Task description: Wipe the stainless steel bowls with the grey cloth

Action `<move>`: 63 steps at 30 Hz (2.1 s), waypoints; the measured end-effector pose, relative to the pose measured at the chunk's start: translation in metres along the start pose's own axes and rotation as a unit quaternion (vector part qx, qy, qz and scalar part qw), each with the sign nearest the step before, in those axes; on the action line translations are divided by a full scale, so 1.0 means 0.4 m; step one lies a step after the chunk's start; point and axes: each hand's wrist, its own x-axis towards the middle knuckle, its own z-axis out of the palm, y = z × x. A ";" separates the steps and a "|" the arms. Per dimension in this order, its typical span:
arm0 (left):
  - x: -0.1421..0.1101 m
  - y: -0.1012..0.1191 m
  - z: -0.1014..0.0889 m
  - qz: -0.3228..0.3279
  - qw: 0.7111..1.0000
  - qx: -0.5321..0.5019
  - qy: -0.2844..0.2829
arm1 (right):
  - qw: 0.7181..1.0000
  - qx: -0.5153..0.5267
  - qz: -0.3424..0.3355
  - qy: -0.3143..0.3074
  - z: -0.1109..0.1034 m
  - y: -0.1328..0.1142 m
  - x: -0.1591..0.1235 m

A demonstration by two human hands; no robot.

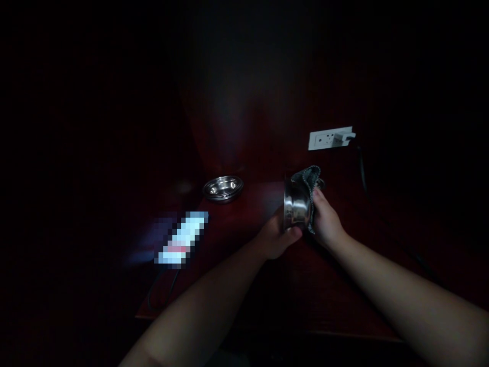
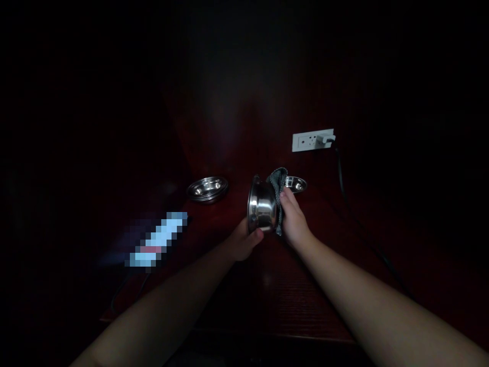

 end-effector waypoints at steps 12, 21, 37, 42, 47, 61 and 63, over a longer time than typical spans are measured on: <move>0.004 -0.002 -0.006 0.039 0.999 -0.017 -0.013 | 1.000 -0.013 -0.007 -0.020 -0.007 0.005 0.004; 0.002 -0.011 -0.003 0.039 0.999 0.026 0.005 | 0.999 0.004 0.038 -0.018 0.006 -0.003 -0.004; 0.002 -0.005 -0.010 0.057 0.997 0.049 -0.004 | 0.998 0.031 0.062 -0.013 0.018 -0.014 -0.008; 0.005 0.005 -0.012 0.061 0.996 0.056 -0.016 | 0.999 0.021 0.034 -0.011 0.016 -0.017 -0.006; 0.009 0.014 -0.012 0.059 0.996 0.055 -0.027 | 1.000 0.014 0.014 -0.010 0.018 -0.023 -0.008; 0.003 -0.003 -0.010 0.063 0.994 0.086 -0.010 | 0.995 0.066 0.079 -0.015 0.020 -0.015 -0.005; 0.002 -0.002 -0.009 0.059 0.994 0.089 -0.005 | 0.994 0.068 0.078 -0.019 0.020 -0.013 -0.006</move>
